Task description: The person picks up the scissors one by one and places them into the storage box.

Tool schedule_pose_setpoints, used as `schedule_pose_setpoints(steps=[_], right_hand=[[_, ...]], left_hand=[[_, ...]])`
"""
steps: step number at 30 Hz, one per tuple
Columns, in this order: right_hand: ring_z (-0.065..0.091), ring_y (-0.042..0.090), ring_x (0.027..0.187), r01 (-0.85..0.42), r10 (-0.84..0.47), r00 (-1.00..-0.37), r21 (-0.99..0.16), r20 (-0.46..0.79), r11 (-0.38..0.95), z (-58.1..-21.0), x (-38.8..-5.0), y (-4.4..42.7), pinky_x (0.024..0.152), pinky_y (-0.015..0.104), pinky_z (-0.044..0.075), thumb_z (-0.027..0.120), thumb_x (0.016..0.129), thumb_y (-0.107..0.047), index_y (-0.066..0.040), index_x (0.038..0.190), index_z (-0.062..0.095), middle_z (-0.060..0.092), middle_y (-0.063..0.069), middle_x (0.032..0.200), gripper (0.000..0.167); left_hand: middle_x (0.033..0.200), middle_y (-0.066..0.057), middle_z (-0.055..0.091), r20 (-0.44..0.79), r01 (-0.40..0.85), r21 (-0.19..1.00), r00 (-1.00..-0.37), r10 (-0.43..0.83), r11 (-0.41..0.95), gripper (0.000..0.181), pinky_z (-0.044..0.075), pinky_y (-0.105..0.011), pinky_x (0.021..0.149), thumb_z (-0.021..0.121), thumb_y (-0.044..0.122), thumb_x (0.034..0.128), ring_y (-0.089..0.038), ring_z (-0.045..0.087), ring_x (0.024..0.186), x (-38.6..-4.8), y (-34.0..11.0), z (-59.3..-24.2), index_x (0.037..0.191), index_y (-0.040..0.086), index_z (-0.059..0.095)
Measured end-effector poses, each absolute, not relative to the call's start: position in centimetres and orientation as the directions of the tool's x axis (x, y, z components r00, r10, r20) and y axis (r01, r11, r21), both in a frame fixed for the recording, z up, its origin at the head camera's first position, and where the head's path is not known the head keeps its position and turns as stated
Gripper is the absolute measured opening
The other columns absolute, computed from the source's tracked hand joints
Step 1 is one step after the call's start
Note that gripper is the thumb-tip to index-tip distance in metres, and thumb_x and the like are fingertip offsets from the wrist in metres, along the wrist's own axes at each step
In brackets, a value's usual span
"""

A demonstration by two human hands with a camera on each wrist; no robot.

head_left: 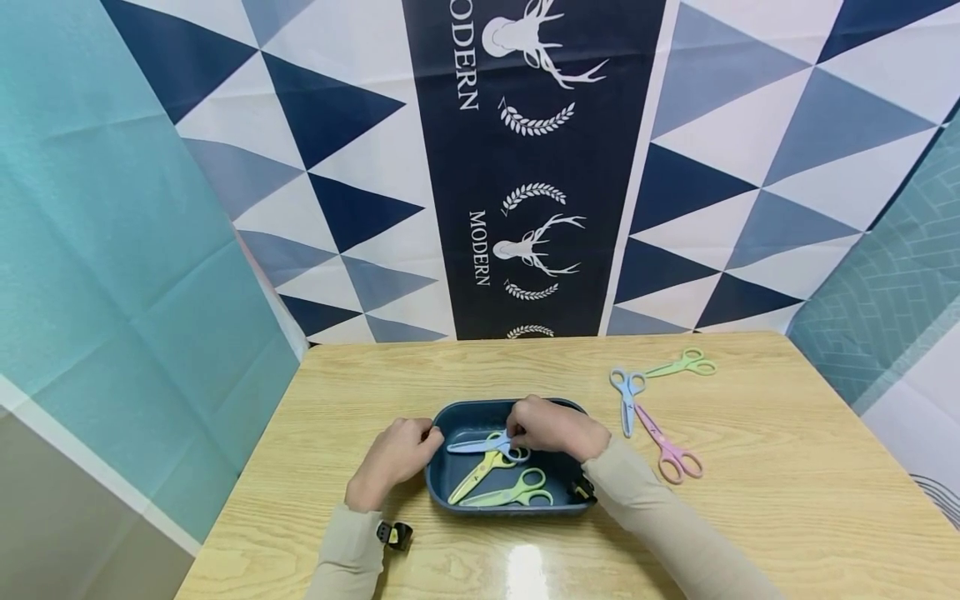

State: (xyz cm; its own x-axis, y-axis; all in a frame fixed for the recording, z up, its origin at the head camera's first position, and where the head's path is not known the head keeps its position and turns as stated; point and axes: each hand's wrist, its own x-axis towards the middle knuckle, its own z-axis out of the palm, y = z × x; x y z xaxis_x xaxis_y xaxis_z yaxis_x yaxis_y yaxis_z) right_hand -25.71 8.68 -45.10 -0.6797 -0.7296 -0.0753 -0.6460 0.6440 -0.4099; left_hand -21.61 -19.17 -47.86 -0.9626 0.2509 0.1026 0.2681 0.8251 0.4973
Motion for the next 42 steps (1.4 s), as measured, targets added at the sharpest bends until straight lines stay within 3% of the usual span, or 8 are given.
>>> schedule_pose_setpoints(steps=[17, 35, 42], right_hand=[[0.058, 0.004, 0.072, -0.616, -0.734, -0.674, -0.488, -0.079, 0.618, -44.5, -26.2, 9.0, 0.069, 0.026, 0.051, 0.072, 0.096, -0.013, -0.009, 0.100, 0.077, 0.069, -0.004, 0.088, 0.007], [0.066, 0.006, 0.084, -0.608, -0.740, -0.672, -0.549, -0.028, 0.573, -42.1, -25.8, 9.4, 0.076, 0.026, 0.055, 0.074, 0.096, -0.018, -0.002, 0.115, 0.074, 0.073, 0.001, 0.098, 0.025], [0.063, 0.003, 0.082, -0.624, -0.738, -0.675, -0.542, 0.010, 0.563, -40.7, -25.6, 10.2, 0.074, 0.022, 0.053, 0.074, 0.096, -0.021, -0.006, 0.113, 0.075, 0.072, -0.001, 0.099, 0.023]], left_hand=[[0.056, 0.006, 0.040, 0.124, 0.290, 0.480, -0.957, 0.263, 0.828, 0.042, 0.033, -0.025, 0.051, 0.050, 0.028, 0.1039, -0.010, 0.039, 0.047, -21.7, -19.3, -48.1, 0.063, 0.020, 0.048], [0.057, 0.008, 0.038, 0.121, 0.325, 0.498, -0.944, 0.307, 0.804, 0.043, 0.033, -0.023, 0.053, 0.053, 0.038, 0.1063, -0.007, 0.038, 0.049, -22.0, -19.9, -48.0, 0.067, 0.020, 0.051], [0.056, 0.007, 0.037, 0.134, 0.330, 0.500, -0.943, 0.305, 0.801, 0.043, 0.033, -0.023, 0.051, 0.054, 0.034, 0.1062, -0.008, 0.038, 0.048, -22.0, -19.9, -48.0, 0.067, 0.019, 0.050]])
